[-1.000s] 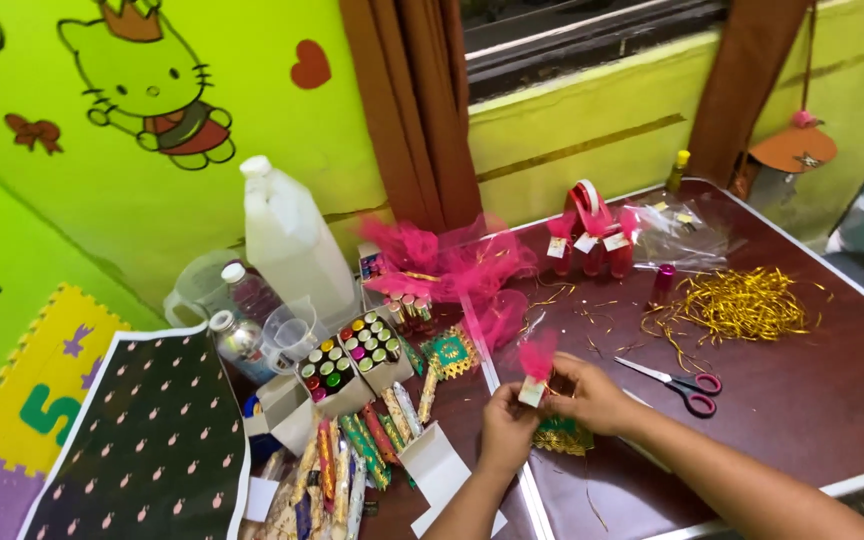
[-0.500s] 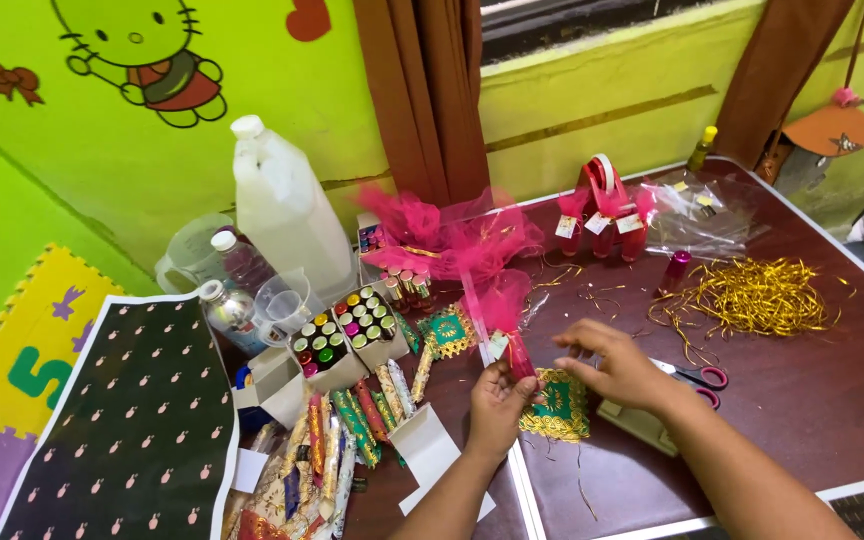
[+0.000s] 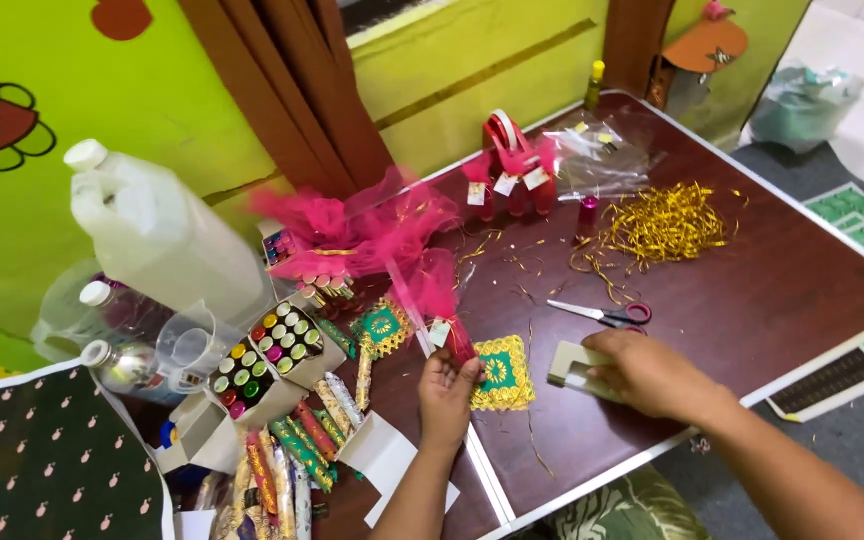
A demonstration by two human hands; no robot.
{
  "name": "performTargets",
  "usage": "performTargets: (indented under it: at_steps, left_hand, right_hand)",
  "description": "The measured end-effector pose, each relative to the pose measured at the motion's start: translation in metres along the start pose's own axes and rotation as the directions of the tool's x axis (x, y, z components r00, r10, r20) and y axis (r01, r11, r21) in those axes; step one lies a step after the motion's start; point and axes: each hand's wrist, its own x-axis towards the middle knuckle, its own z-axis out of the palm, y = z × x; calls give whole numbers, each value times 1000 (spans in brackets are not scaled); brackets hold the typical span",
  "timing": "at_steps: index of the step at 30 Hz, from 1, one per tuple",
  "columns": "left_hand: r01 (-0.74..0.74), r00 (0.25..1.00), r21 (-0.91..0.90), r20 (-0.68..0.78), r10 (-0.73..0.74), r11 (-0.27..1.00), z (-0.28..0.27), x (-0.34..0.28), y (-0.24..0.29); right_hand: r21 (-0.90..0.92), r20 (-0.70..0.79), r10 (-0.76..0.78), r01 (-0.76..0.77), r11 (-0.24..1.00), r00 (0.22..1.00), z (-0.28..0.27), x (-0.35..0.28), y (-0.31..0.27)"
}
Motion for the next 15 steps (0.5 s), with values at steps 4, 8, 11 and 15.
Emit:
performTargets:
  at_steps: [4,8,11,15]
  left_hand:
    - [-13,1000,16,2,13,1000,-2,1,-2]
    - [-10,1000,34,-1,10,999,-2,0,-1]
    - [-14,1000,36,10,14,999,-1,-2,-3]
    - [-43,999,8,26,43,999,-5,5,-14]
  right_hand:
    - [-12,-185,-95,95,995,978,-14,-18,41]
    - [134,-284,331,-305,943,900,-58,-27,77]
    - [258,-289,511,-448,856,810,-73,-27,108]
    - [321,-295,576,-489,811,762,-58,-18,165]
